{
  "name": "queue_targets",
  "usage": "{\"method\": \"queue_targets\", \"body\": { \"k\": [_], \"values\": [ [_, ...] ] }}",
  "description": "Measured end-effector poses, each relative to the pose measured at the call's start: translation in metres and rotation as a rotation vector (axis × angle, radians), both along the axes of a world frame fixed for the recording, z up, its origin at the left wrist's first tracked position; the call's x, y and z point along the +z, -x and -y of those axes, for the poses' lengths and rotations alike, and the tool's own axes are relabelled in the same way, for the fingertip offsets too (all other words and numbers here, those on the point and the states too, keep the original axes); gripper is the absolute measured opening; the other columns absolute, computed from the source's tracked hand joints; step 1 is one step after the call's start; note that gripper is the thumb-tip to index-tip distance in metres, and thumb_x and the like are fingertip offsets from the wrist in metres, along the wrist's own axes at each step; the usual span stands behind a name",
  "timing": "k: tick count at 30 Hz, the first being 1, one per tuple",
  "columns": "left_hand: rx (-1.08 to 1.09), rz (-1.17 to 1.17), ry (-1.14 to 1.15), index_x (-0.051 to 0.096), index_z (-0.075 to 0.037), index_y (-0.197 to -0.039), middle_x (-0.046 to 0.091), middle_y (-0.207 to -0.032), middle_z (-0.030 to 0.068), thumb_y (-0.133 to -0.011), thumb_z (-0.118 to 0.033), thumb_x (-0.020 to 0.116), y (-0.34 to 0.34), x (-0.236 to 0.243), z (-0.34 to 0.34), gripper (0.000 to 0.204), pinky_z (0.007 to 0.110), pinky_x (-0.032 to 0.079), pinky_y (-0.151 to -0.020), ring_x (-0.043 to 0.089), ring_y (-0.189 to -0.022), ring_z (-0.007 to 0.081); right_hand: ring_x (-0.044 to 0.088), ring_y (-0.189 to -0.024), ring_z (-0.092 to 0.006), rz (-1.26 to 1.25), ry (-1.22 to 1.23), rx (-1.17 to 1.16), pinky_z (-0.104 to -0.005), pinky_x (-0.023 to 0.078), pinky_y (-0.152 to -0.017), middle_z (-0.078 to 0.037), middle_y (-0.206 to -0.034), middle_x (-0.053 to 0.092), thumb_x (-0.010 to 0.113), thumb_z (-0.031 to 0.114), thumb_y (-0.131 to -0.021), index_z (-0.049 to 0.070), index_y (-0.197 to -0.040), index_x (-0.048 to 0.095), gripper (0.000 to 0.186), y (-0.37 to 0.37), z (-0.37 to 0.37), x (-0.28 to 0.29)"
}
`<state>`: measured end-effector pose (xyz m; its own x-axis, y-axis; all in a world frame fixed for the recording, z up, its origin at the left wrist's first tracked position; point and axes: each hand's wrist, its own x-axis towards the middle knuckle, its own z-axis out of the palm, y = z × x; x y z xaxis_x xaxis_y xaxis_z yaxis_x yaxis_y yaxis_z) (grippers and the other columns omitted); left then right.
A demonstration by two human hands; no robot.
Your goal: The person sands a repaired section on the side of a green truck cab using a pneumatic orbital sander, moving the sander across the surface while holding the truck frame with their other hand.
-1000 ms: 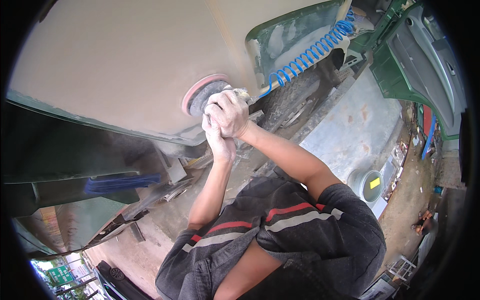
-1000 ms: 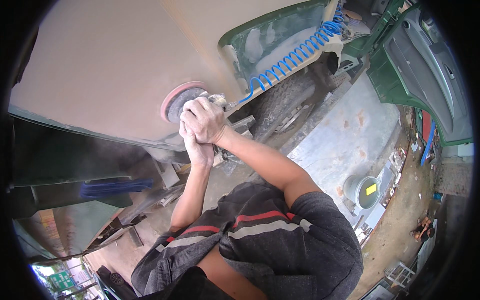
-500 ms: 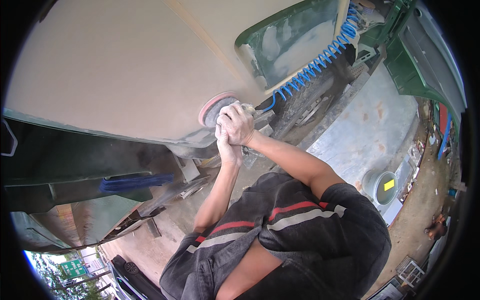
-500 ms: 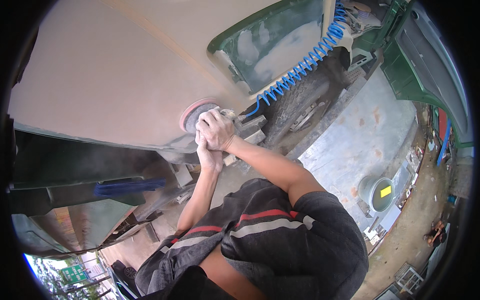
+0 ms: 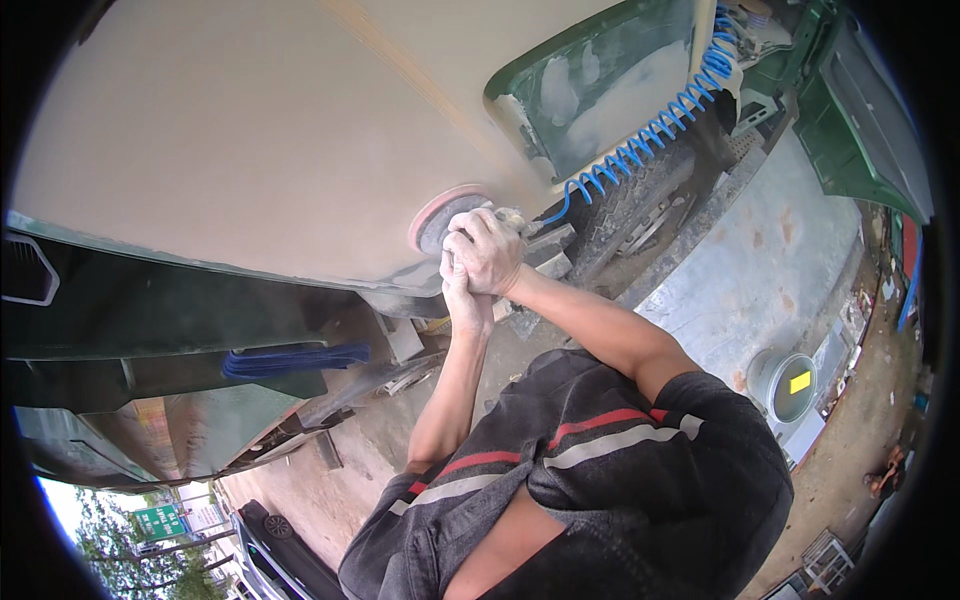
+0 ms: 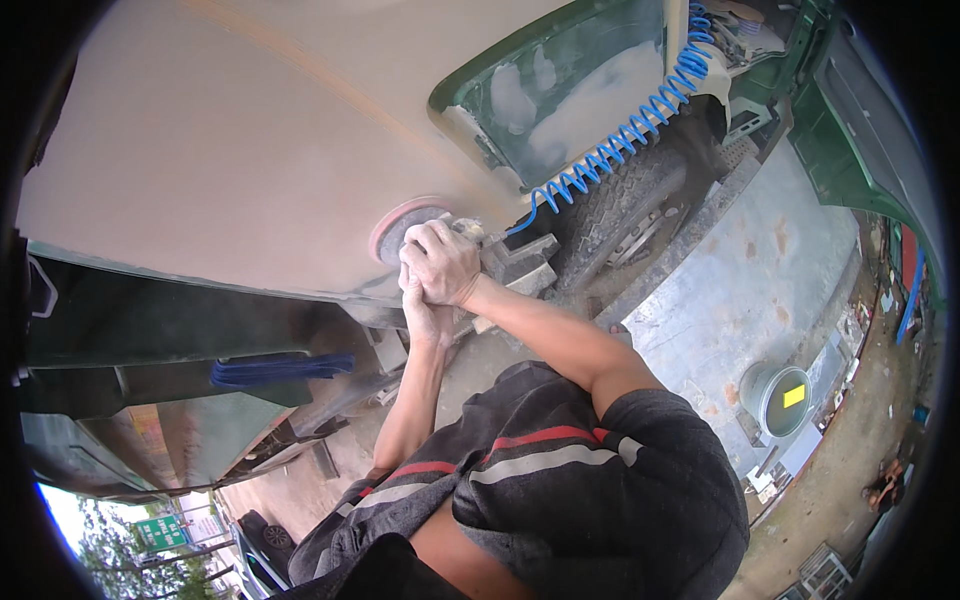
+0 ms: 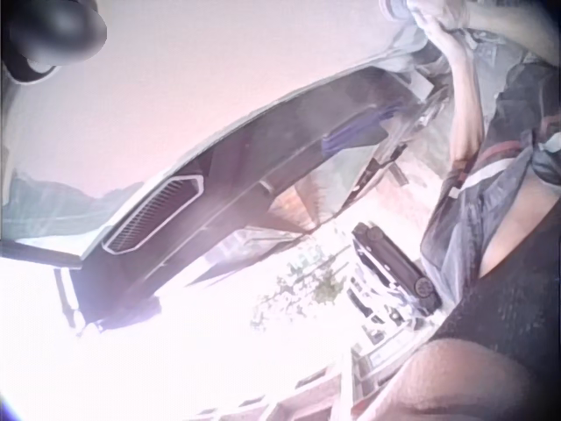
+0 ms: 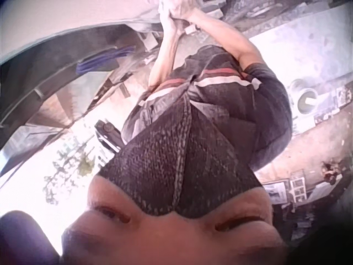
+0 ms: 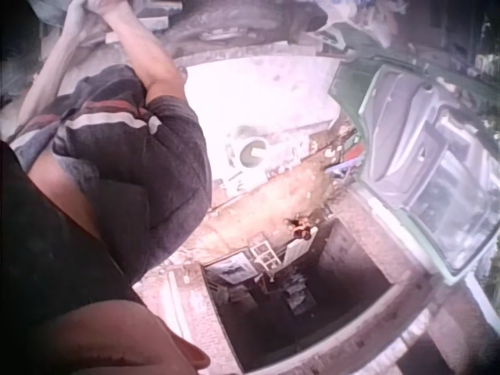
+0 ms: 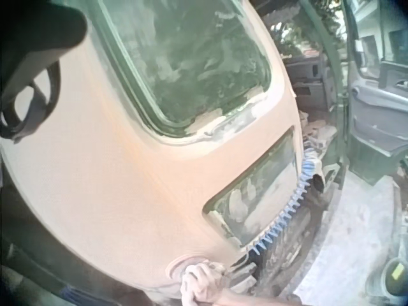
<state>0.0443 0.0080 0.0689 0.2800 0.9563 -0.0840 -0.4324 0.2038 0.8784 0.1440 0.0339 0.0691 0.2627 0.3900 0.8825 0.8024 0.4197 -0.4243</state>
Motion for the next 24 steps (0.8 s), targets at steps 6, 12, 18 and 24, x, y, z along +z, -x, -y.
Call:
{"method": "queue_targets", "body": {
  "k": [6, 12, 18, 24],
  "values": [
    [0.114, -0.015, -0.216, 0.031, -0.003, -0.154, 0.047, -0.148, 0.0101, -0.101, -0.039, 0.063, -0.003, 0.055, -0.015, 0.072, 0.043, 0.042, -0.114, 0.049, -0.136, 0.0248, 0.063, -0.084, -0.0215, 0.002, -0.088, 0.0, -0.0334, 0.054, -0.062, -0.004, -0.092, 0.06, 0.069, 0.02, -0.068, 0.013, -0.078, 0.06, 0.014, -0.002, -0.013, 0.081],
    [0.05, -0.031, -0.014, 0.034, -0.004, -0.157, 0.044, -0.153, 0.0099, -0.101, -0.036, 0.062, -0.002, -0.023, 0.0, 0.07, 0.041, 0.037, -0.118, 0.045, -0.141, 0.0241, 0.062, -0.082, -0.0216, -0.015, 0.04, 0.032, -0.0341, 0.055, -0.063, -0.002, -0.09, 0.059, 0.068, 0.019, -0.068, 0.013, -0.077, 0.061, 0.013, -0.001, 0.003, -0.011],
    [0.089, -0.057, -0.346, 0.042, 0.0, -0.146, 0.055, -0.134, 0.0094, -0.103, -0.041, 0.061, -0.015, 0.087, -0.02, 0.063, 0.04, 0.045, -0.108, 0.054, -0.127, 0.0228, 0.063, -0.082, -0.021, 0.036, -0.094, 0.046, -0.0339, 0.054, -0.062, -0.002, -0.091, 0.061, 0.072, 0.018, -0.065, 0.011, -0.078, 0.062, 0.017, -0.009, -0.015, 0.101],
    [0.103, -0.089, -0.217, 0.04, 0.001, -0.152, 0.048, -0.147, 0.0109, -0.103, -0.036, 0.06, -0.011, 0.012, -0.003, 0.065, 0.039, 0.038, -0.115, 0.047, -0.136, 0.023, 0.062, -0.084, -0.0215, 0.033, -0.011, 0.023, -0.0321, 0.056, -0.063, -0.004, -0.088, 0.058, 0.069, 0.021, -0.065, 0.011, -0.077, 0.063, 0.017, -0.005, -0.003, 0.025]
  ]
}}
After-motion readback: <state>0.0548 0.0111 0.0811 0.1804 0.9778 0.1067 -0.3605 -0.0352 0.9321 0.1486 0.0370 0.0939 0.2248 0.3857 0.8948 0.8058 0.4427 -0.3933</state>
